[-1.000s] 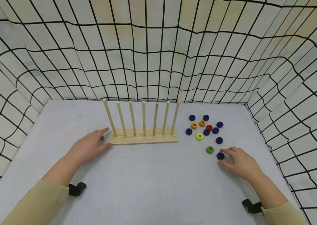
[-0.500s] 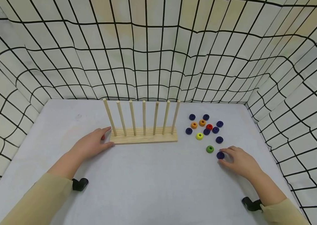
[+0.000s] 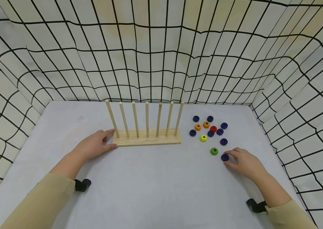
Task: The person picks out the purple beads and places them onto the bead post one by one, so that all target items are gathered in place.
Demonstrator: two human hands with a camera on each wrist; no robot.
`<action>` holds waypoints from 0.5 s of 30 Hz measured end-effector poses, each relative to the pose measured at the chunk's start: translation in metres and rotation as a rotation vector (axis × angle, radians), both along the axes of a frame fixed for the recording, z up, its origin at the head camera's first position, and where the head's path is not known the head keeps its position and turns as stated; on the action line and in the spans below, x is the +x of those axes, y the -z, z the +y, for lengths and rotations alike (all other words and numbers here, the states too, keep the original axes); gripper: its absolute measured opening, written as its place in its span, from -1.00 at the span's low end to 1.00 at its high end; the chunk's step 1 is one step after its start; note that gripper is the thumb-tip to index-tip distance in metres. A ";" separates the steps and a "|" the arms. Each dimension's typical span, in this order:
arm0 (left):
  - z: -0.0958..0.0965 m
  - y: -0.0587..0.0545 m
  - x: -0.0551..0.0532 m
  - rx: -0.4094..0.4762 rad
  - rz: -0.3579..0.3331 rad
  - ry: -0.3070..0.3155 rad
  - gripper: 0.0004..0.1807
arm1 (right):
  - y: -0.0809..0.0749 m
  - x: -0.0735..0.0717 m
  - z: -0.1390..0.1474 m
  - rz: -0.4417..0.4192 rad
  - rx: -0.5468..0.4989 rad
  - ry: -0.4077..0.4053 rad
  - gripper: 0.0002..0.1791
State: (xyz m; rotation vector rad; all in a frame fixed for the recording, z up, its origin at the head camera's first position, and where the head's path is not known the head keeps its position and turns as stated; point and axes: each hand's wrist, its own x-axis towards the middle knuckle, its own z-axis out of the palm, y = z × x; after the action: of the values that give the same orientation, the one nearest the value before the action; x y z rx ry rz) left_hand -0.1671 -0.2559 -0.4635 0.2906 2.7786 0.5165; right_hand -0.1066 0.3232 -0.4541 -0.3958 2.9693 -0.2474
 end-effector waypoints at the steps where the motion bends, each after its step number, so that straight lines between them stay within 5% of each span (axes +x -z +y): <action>1: 0.000 0.000 0.000 0.001 -0.003 -0.003 -0.08 | 0.000 0.000 0.000 -0.001 0.000 0.001 -0.52; 15: 0.000 0.002 -0.001 0.040 -0.017 -0.023 -0.04 | 0.001 -0.004 0.002 -0.015 -0.003 0.021 -0.52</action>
State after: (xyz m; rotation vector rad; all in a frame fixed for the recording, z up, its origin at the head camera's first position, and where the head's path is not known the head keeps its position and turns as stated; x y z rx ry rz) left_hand -0.1678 -0.2555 -0.4650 0.2625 2.7606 0.5775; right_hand -0.1105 0.3252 -0.4548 -0.3612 2.9603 -0.2565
